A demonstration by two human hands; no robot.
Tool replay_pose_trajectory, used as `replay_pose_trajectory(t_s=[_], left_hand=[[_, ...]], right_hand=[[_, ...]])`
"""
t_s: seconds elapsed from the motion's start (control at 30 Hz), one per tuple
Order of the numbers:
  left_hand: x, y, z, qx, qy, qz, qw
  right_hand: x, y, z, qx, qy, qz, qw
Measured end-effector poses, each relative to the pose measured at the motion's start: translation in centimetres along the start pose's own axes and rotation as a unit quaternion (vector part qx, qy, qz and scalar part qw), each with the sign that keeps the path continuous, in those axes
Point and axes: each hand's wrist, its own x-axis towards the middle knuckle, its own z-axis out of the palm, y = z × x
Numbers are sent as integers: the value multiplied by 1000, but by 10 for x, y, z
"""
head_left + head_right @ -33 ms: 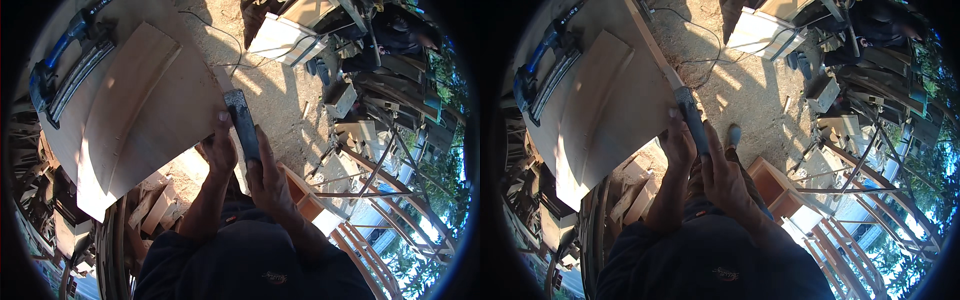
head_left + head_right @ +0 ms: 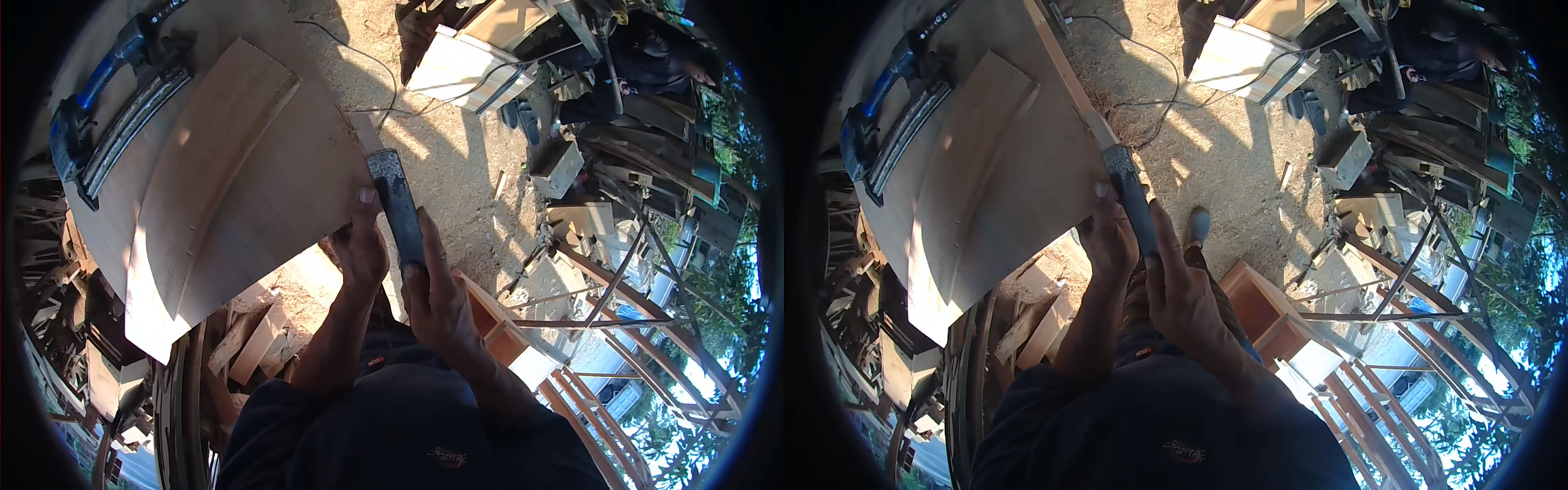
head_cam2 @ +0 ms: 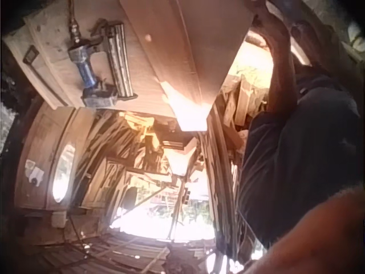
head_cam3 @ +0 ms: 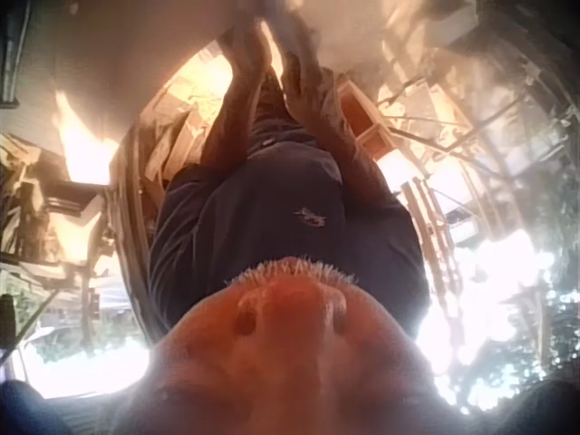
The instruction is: The person assembles wooden cabinet components by hammering a wooden piece, applying glue to a joint, and then using a metal file to smooth the edges of the wood.
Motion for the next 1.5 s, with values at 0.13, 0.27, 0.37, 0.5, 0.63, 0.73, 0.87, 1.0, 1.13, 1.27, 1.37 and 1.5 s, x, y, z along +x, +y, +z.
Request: replay_pose_trajectory(t_s=[0.13,0.27,0.37,0.5,0.63,0.73,0.87,1.0,1.13,1.27,1.37,1.5], left_hand=[[6,-8,-18,37,-61,44,996],[5,0,4,-14,4,6,1000],[1,4,2,-7,-7,21,1000],[2,-5,2,-14,9,27,999],[7,-5,-6,-8,4,20,1000],[1,-5,-4,7,12,15,1000],[4,-8,-9,61,18,12,998],[9,-5,-12,95,-54,76,991],[-2,1,11,-9,21,23,999],[5,-16,-23,181,-26,193,964],[10,-4,-10,77,-41,56,995],[1,0,-3,38,-9,50,998]], right_hand=[[12,-2,-2,-4,-14,40,999],[-4,-3,-8,28,-23,76,996],[-6,-8,-8,0,-16,41,999],[2,1,-5,-8,-11,28,1000],[13,1,-2,-20,-12,-4,1000],[7,-6,-2,-12,-18,18,1000],[5,-2,-4,-18,-8,-1,1000],[26,-11,-2,-3,-25,21,999],[9,3,2,-32,34,-61,997],[25,-19,-1,-1,-35,45,998],[14,-7,-4,0,16,19,1000],[10,-16,-5,-6,-20,45,999]])
